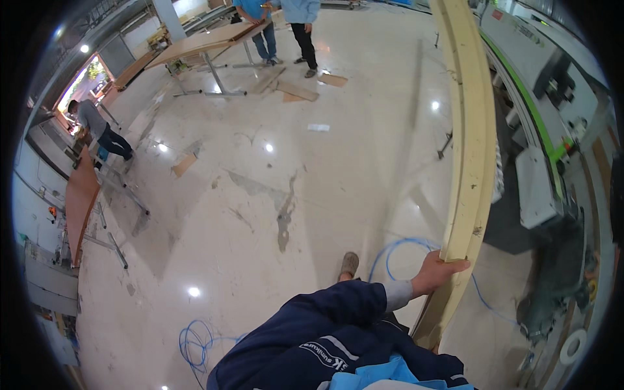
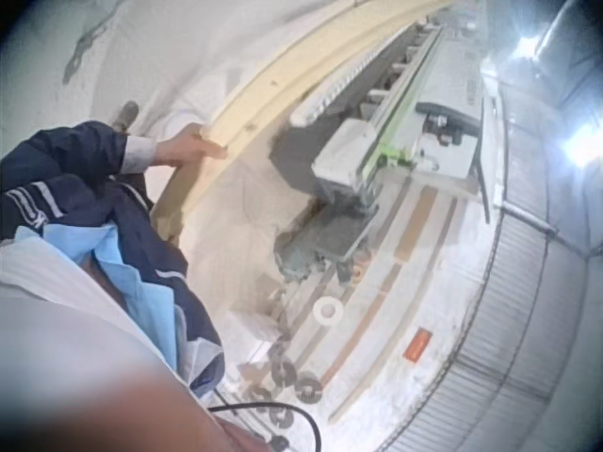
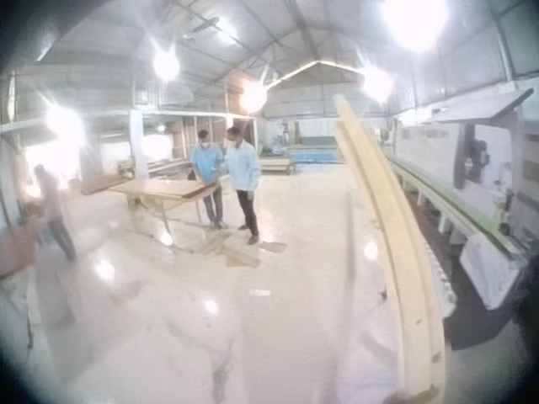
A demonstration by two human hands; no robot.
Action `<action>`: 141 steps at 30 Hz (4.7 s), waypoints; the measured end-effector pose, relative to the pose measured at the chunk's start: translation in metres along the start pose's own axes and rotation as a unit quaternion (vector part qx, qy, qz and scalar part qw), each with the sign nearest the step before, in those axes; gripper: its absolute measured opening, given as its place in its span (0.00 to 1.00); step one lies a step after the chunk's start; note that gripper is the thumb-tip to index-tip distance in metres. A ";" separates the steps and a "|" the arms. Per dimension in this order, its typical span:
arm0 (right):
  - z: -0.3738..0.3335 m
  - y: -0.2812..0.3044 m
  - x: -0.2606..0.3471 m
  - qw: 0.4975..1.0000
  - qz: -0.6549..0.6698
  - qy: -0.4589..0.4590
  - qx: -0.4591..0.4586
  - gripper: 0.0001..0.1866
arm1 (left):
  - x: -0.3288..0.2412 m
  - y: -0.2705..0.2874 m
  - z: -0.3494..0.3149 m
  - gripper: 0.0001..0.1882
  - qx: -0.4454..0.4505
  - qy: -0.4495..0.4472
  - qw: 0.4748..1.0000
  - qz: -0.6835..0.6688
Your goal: The person repeatedly picks up long wooden planks from the floor and feeds them one at a time into a green and white edge-banding machine. The person handles each plank with both hands, aligns it with the machine's input, and releases it as it is processed. Finished planks are collected and stacked nearby.
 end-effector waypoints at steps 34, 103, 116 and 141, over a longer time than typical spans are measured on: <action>0.684 -0.441 1.118 0.981 -0.189 0.002 -0.053 0.31 | -0.575 0.788 1.020 0.22 -0.159 0.110 0.977 -0.092; 2.243 -0.378 3.669 0.996 -0.051 0.044 -0.060 0.40 | -1.596 1.587 3.768 0.22 -0.082 0.083 0.990 -0.077; 2.527 -0.305 4.118 0.984 -0.095 0.089 -0.117 0.38 | -1.747 1.669 4.297 0.18 -0.032 0.061 0.993 -0.091; 3.000 -0.023 4.969 0.948 -0.156 0.142 -0.238 0.45 | -1.970 1.704 5.290 0.25 0.096 0.203 0.965 0.133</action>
Point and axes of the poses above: each hand's wrist, its own z-axis towards the middle knuckle, its own y-axis out of the back of the hand, x = y × z, the point moved 4 cm from there along z, towards the middle knuckle, and after that the axes turned 8 degrees about x, right-handed, at the moved point
